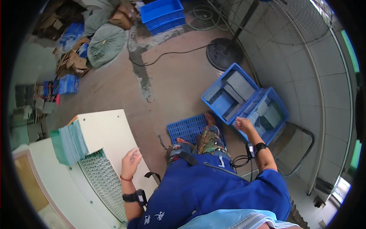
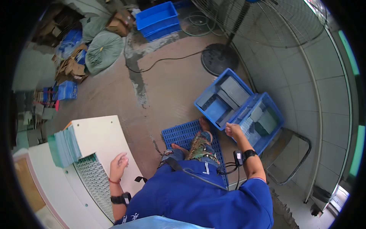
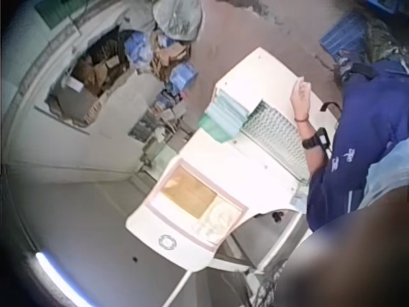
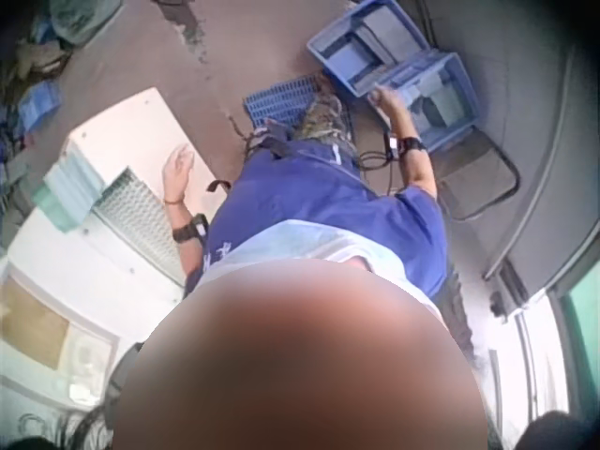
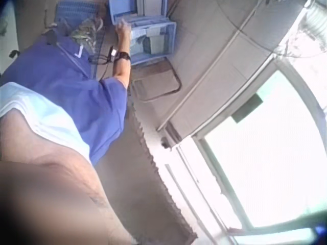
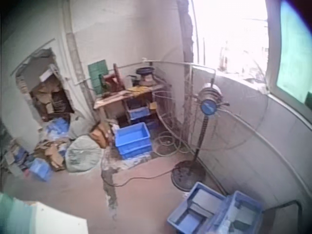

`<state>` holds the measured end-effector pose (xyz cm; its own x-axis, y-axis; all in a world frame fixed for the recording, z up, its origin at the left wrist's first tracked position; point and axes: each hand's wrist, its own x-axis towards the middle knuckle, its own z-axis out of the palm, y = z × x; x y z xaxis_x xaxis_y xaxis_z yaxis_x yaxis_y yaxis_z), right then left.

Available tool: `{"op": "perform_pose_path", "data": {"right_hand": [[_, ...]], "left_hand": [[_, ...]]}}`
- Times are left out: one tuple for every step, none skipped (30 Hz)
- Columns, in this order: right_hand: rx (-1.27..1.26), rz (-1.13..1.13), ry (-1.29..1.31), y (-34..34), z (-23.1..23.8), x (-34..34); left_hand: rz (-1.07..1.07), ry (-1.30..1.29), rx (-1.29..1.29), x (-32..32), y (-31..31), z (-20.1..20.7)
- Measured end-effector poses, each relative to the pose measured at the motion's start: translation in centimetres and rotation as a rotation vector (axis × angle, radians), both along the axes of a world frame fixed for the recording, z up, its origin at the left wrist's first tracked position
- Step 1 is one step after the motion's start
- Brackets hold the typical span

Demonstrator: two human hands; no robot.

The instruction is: Load black rectangular panels from a blue storage bin into a feeding machine on the production floor.

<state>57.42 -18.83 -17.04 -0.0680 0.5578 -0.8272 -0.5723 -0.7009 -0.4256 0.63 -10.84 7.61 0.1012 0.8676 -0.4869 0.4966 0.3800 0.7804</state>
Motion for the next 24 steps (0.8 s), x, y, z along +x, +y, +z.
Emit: {"op": "perform_pose_path", "data": {"right_hand": [[-0.034,-0.033,0.058,-1.8,-0.5,1.4],[-0.036,-0.044,0.064,-3.2,-1.5,0.7],[-0.129,-0.071,-0.032,-4.3,-1.6,0.7],[-0.220,-0.093,-0.129,-4.6,-1.9,0.9],[-0.235,-0.086,-0.134,-4.7,-1.8,1.1],[-0.302,-0.098,-0.181,-4.2,-1.6,0.4],[-0.370,-0.112,-0.231,-4.0,-1.4,0.1],[-0.387,-0.105,-0.232,-3.9,-2.1,0.2],[-0.333,-0.147,-0.188,-4.4,-3.7,0.7],[-0.281,-0.188,-0.139,-4.8,-5.0,0.8],[-0.281,-0.180,-0.117,-4.1,-5.9,0.4],[-0.279,-0.176,-0.096,-2.9,-6.8,-0.1],[-0.264,-0.169,-0.077,-1.9,-7.9,-0.8],[-0.244,-0.165,-0.062,-0.9,-9.0,-1.2],[-0.264,-0.181,-0.073,-0.7,-10.5,-0.5],[-0.235,-0.182,-0.043,-0.4,-12.1,-0.1],[-0.212,-0.177,-0.007,-0.7,-13.8,0.2],[-0.230,-0.175,0.009,0.3,-14.4,-1.4],[-0.350,-0.186,-0.165,1.4,-15.2,-3.6],[-0.463,-0.192,-0.344,2.5,-16.1,-5.2],[-0.480,-0.197,-0.352,2.4,-17.5,-5.2],[-0.531,-0.176,-0.407,2.4,-19.0,-5.3],[-0.574,-0.153,-0.461,3.2,-20.9,-4.9],[-0.589,-0.158,-0.470,3.0,-22.7,-4.6]], "left_hand": [[-0.034,-0.039,-0.054,2.0,1.9,-0.4],[-0.045,-0.033,-0.057,2.8,4.1,-1.5],[-0.119,-0.073,-0.049,4.3,5.6,-2.5],[-0.187,-0.114,-0.041,5.7,7.2,-3.5],[-0.217,-0.116,-0.059,7.8,8.7,-4.7],[-0.240,-0.106,-0.074,9.7,10.0,-5.7],[-0.263,-0.128,-0.059,11.5,11.0,-6.8],[-0.293,-0.156,-0.044,13.7,12.0,-8.0],[-0.319,-0.203,-0.057,16.1,13.1,-9.2],[-0.343,-0.244,-0.075,17.9,13.6,-10.5],[-0.340,-0.241,-0.101,19.4,13.8,-11.6],[-0.321,-0.284,-0.133,20.9,14.0,-12.7],[-0.306,-0.324,-0.162,21.9,14.1,-13.7],[-0.314,-0.323,-0.180,22.5,13.9,-15.1],[-0.320,-0.384,-0.190,23.7,13.5,-16.6],[-0.324,-0.446,-0.201,24.6,13.1,-18.1],[-0.347,-0.433,-0.208,25.4,12.6,-19.0],[-0.342,-0.419,-0.228,24.9,11.9,-20.1],[-0.330,-0.408,-0.255,24.2,11.0,-21.1],[-0.320,-0.402,-0.278,23.4,10.4,-22.1],[-0.331,-0.392,-0.298,23.4,10.0,-23.0],[-0.334,-0.399,-0.314,23.0,9.4,-24.1],[-0.284,-0.391,-0.349,22.9,9.7,-25.0],[-0.237,-0.386,-0.390,22.6,9.4,-25.9]]}}
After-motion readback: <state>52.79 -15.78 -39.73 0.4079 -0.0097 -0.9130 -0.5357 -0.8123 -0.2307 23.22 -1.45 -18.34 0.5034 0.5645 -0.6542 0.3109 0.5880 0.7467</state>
